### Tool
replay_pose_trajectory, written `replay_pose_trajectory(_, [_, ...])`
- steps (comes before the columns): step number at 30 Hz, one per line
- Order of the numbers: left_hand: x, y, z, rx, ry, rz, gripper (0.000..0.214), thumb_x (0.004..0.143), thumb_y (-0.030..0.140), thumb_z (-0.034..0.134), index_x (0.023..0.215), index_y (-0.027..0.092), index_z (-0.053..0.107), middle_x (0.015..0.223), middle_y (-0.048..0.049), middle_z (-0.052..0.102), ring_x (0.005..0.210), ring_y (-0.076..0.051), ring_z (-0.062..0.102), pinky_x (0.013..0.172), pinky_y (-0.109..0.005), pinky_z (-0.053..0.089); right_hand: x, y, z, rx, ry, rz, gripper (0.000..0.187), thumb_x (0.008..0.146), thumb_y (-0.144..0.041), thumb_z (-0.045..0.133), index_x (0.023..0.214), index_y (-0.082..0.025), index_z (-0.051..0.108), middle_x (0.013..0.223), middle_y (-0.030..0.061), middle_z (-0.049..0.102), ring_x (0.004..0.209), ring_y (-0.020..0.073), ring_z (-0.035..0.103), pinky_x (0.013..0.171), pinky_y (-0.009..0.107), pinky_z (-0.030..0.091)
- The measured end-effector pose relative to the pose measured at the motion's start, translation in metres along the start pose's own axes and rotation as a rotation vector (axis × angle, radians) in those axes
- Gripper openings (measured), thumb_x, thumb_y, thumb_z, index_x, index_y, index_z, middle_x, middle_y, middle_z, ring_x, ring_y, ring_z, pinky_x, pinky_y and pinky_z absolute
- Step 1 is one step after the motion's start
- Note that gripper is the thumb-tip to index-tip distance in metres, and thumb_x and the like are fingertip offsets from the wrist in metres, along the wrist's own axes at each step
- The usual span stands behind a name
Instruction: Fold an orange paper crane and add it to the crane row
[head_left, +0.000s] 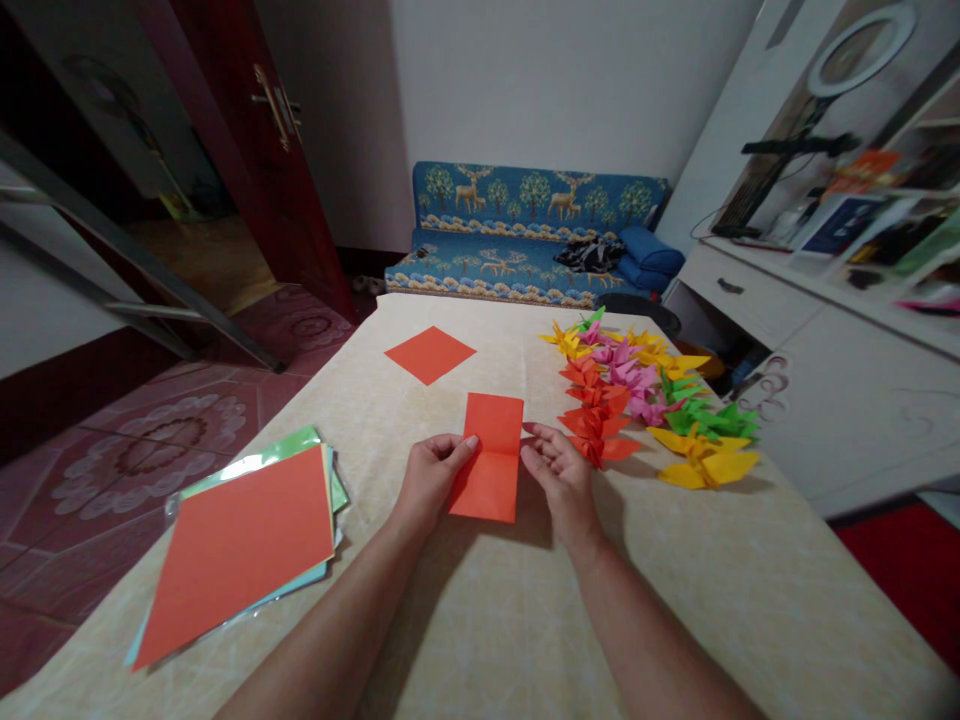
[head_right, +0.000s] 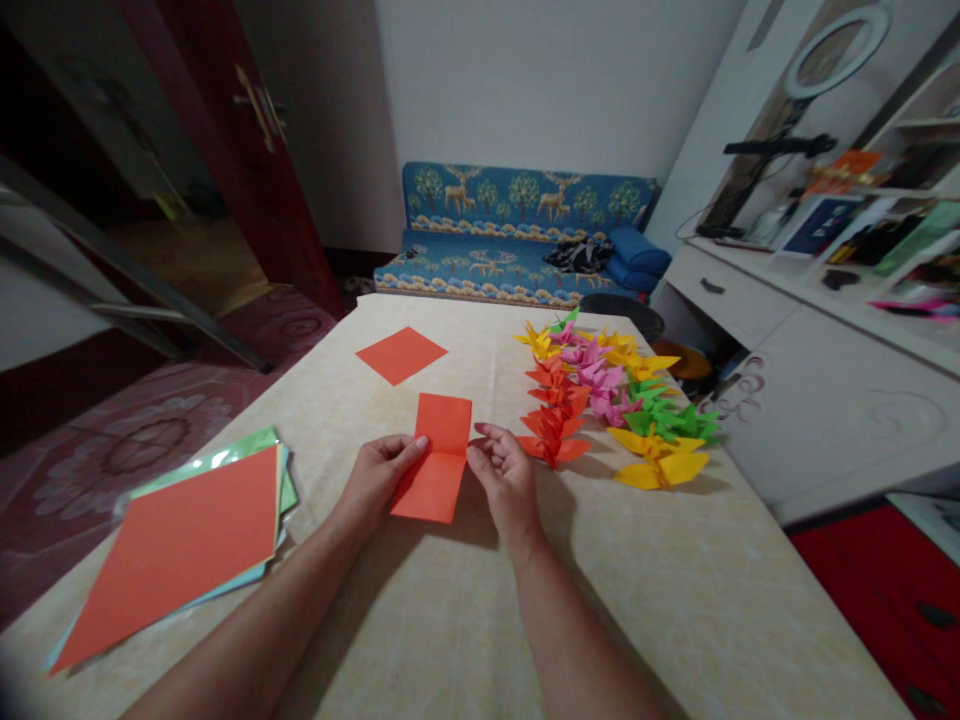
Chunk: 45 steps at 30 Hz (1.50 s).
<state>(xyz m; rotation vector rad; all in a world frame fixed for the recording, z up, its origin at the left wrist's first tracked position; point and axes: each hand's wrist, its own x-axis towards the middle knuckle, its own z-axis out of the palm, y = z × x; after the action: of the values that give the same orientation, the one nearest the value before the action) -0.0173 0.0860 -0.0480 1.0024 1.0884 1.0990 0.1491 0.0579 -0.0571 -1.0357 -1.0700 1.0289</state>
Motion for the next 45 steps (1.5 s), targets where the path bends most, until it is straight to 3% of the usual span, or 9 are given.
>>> replay_pose_trajectory(3, [-0.002, 0.001, 0.000, 0.010, -0.094, -0.022, 0.035, 0.068, 0.047, 0.073, 0.062, 0.013, 0.065, 0.051, 0.0003, 0.060, 0.042, -0.007, 0.046, 0.042, -0.018, 0.030, 0.000, 0.000, 0.000, -0.037, -0.009, 0.016, 0.019, 0.079, -0.037, 0.065, 0.081, -0.018, 0.063, 0.072, -0.0002, 0.061, 0.067, 0.0148, 0.056, 0.061, 0.024, 0.043])
replay_pose_trajectory(5, [-0.004, 0.002, 0.001, 0.016, -0.196, -0.025, 0.031, 0.068, 0.044, 0.074, 0.065, 0.013, 0.067, 0.053, -0.0002, 0.062, 0.044, -0.007, 0.048, 0.044, -0.019, 0.032, 0.000, 0.000, -0.002, -0.063, 0.012, 0.016, 0.024, 0.079, -0.038, 0.064, 0.067, -0.018, 0.058, 0.061, -0.0035, 0.054, 0.058, 0.0120, 0.050, 0.055, 0.022, 0.038])
replay_pose_trajectory(10, [-0.008, 0.002, 0.003, 0.073, -0.476, -0.005, 0.028, 0.067, 0.035, 0.076, 0.079, 0.010, 0.074, 0.076, -0.0081, 0.071, 0.062, -0.015, 0.060, 0.062, -0.025, 0.044, 0.004, -0.001, -0.008, -0.074, 0.080, 0.027, 0.024, 0.075, -0.041, 0.067, 0.070, -0.018, 0.062, 0.064, -0.0024, 0.058, 0.062, 0.0140, 0.052, 0.059, 0.024, 0.040])
replay_pose_trajectory(16, [-0.001, -0.001, 0.004, 0.003, -0.079, 0.076, 0.025, 0.063, 0.035, 0.078, 0.063, 0.011, 0.069, 0.052, 0.0003, 0.060, 0.045, -0.007, 0.044, 0.046, -0.019, 0.030, 0.005, 0.006, -0.007, 0.141, 0.158, 0.068, 0.036, 0.086, -0.049, 0.050, 0.104, -0.019, 0.059, 0.081, 0.0048, 0.065, 0.069, 0.0179, 0.062, 0.059, 0.027, 0.048])
replay_pose_trajectory(21, [0.006, -0.003, -0.001, -0.058, 0.123, 0.136, 0.026, 0.063, 0.035, 0.078, 0.063, 0.012, 0.066, 0.051, 0.0019, 0.059, 0.044, -0.007, 0.045, 0.046, -0.019, 0.032, 0.004, 0.007, -0.006, -0.198, 0.203, -0.214, 0.032, 0.077, -0.019, 0.054, 0.109, -0.020, 0.056, 0.106, 0.0097, 0.062, 0.095, 0.0221, 0.060, 0.075, 0.034, 0.051])
replay_pose_trajectory(27, [0.007, -0.006, -0.003, -0.135, 0.148, 0.098, 0.030, 0.062, 0.036, 0.078, 0.078, 0.012, 0.069, 0.064, -0.0020, 0.067, 0.049, -0.009, 0.053, 0.050, -0.020, 0.039, -0.005, -0.006, 0.003, -0.682, 0.154, -0.642, 0.057, 0.068, 0.003, 0.046, 0.116, -0.025, 0.059, 0.123, 0.0092, 0.053, 0.119, 0.0257, 0.047, 0.101, 0.048, 0.039])
replay_pose_trajectory(32, [0.005, -0.002, 0.000, -0.108, 0.102, 0.100, 0.028, 0.062, 0.035, 0.078, 0.075, 0.012, 0.069, 0.064, -0.0019, 0.068, 0.048, -0.009, 0.053, 0.048, -0.020, 0.038, -0.005, -0.006, 0.006, -0.811, 0.005, -0.722, 0.044, 0.073, 0.002, 0.052, 0.096, -0.032, 0.070, 0.116, 0.0030, 0.061, 0.116, 0.0253, 0.048, 0.099, 0.049, 0.040])
replay_pose_trajectory(38, [0.011, 0.005, -0.014, -0.105, 0.146, 0.115, 0.030, 0.056, 0.034, 0.081, 0.072, 0.012, 0.068, 0.059, -0.0001, 0.066, 0.045, -0.008, 0.052, 0.046, -0.019, 0.038, 0.001, -0.001, -0.008, -0.702, -0.157, -0.662, 0.034, 0.075, 0.001, 0.051, 0.080, -0.027, 0.070, 0.092, 0.0016, 0.069, 0.099, 0.0217, 0.057, 0.089, 0.043, 0.047])
replay_pose_trajectory(45, [0.011, -0.001, -0.015, -0.114, 0.127, 0.097, 0.034, 0.057, 0.034, 0.080, 0.080, 0.011, 0.068, 0.066, -0.0026, 0.069, 0.049, -0.010, 0.056, 0.047, -0.020, 0.040, -0.005, -0.006, 0.004, -0.856, -0.166, -0.675, 0.058, 0.067, 0.003, 0.054, 0.117, -0.027, 0.060, 0.131, 0.0064, 0.053, 0.124, 0.0257, 0.044, 0.104, 0.049, 0.037])
